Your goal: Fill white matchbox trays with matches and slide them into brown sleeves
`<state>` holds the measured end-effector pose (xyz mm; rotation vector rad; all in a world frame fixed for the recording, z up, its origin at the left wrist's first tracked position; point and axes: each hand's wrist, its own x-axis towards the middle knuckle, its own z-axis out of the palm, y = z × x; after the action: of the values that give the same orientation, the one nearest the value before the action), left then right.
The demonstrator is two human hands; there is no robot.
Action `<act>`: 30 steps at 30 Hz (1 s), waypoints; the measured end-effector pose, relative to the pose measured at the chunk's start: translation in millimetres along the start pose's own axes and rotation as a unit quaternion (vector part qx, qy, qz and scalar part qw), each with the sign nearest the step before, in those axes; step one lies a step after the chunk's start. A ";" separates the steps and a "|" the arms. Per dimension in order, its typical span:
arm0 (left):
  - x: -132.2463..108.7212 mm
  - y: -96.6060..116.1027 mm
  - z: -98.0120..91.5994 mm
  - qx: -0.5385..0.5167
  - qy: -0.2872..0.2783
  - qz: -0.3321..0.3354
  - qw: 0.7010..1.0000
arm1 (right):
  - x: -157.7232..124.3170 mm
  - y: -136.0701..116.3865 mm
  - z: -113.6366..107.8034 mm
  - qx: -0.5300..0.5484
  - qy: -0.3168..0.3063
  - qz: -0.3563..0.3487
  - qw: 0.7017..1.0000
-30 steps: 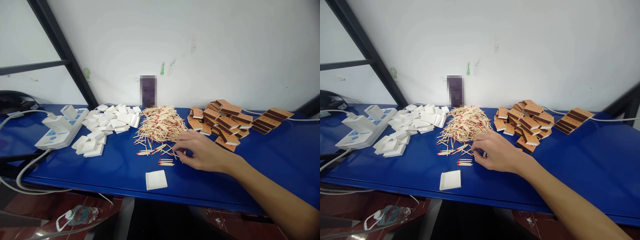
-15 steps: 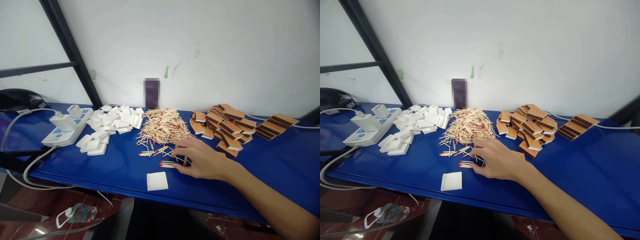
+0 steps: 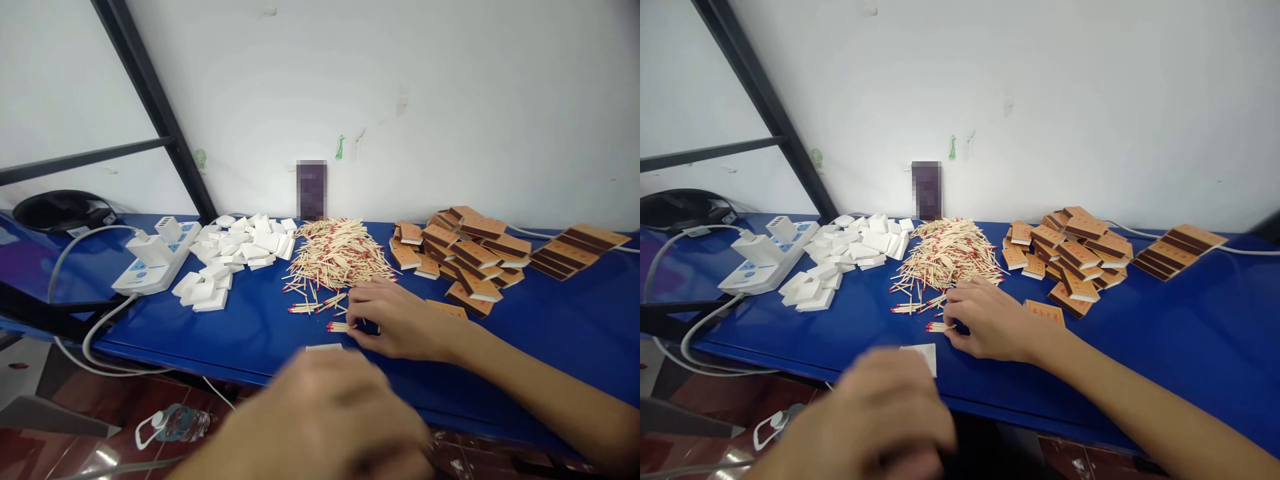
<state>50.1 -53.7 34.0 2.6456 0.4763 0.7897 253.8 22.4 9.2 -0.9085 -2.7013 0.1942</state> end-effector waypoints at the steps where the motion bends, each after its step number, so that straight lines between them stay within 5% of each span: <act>1: -2.9 -12.7 -17.8 0.010 0.053 -0.047 0.997 | 1.1 -0.7 -0.5 0.003 -0.002 0.002 1.000; 3: -9.4 -36.9 -43.9 0.087 0.075 -0.175 0.978 | 2.2 -1.9 -0.9 0.005 0.000 0.008 1.000; 7: -21.7 -72.0 -51.8 0.161 -0.039 -0.301 0.939 | 1.9 -2.2 -0.2 -0.006 0.006 0.025 1.000; 13: -26.6 -89.7 -33.2 0.166 -0.072 -0.320 0.930 | 5.0 -3.2 0.6 -0.007 -0.002 0.025 1.000; 30: -46.5 -95.8 -33.1 0.156 -0.028 -0.319 0.934 | 4.5 -24.3 0.1 0.040 -0.009 -0.021 0.999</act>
<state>-26.5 19.7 -0.3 2.5044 1.4486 0.4515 236.6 5.8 15.3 -0.8303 -2.7048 0.3004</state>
